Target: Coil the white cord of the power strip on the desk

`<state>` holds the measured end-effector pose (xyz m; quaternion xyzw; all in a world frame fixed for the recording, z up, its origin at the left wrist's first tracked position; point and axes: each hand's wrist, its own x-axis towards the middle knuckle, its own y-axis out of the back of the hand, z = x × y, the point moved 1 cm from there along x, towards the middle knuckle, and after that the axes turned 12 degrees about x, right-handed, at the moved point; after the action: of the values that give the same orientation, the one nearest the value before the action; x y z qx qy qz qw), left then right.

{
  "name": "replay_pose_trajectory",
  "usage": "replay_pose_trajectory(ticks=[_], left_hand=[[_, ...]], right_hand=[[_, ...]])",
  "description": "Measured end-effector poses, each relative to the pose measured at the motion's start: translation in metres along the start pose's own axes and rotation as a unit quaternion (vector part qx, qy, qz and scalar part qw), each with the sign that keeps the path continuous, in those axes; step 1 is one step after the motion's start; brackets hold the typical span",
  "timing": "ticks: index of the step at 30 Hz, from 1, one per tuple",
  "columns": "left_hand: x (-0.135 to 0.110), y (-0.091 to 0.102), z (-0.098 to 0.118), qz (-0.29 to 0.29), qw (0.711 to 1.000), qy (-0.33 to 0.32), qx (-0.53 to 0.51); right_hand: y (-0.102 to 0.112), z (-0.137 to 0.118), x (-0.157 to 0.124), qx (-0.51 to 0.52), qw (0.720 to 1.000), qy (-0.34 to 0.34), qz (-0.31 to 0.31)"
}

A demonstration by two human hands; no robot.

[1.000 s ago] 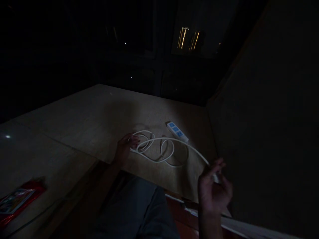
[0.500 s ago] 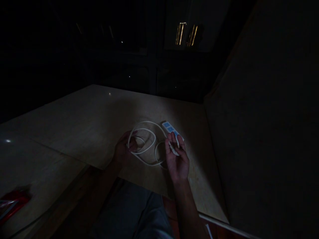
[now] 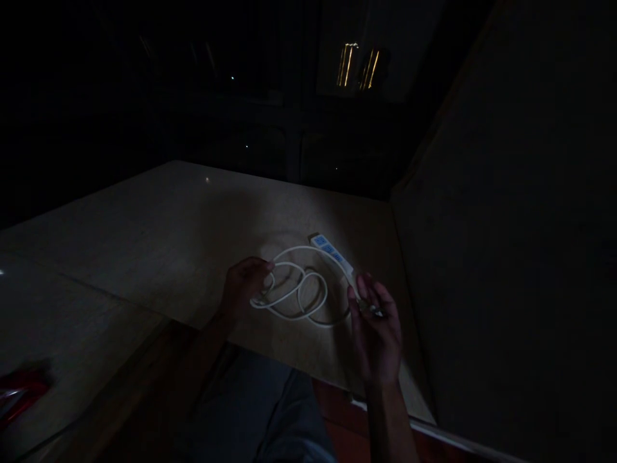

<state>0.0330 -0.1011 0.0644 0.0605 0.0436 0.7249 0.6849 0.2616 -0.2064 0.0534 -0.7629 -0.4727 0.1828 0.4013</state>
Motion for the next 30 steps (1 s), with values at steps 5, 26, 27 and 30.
replay_pose_trajectory(ticks=[5,26,27,30], left_hand=[[-0.011,0.008,0.015,-0.158,0.977,-0.082,0.118],[-0.015,0.006,0.021,-0.165,0.986,-0.005,0.006],[-0.014,0.006,0.019,-0.154,0.988,0.002,0.003],[-0.013,0.007,0.014,-0.131,0.991,0.030,-0.004]], right_hand=[[-0.008,-0.017,0.012,0.015,0.999,0.046,0.001],[-0.024,0.039,0.020,-0.120,0.912,-0.337,-0.201],[-0.022,0.035,0.020,-0.104,0.918,-0.317,-0.213],[-0.017,0.024,0.023,-0.079,0.940,-0.248,-0.220]])
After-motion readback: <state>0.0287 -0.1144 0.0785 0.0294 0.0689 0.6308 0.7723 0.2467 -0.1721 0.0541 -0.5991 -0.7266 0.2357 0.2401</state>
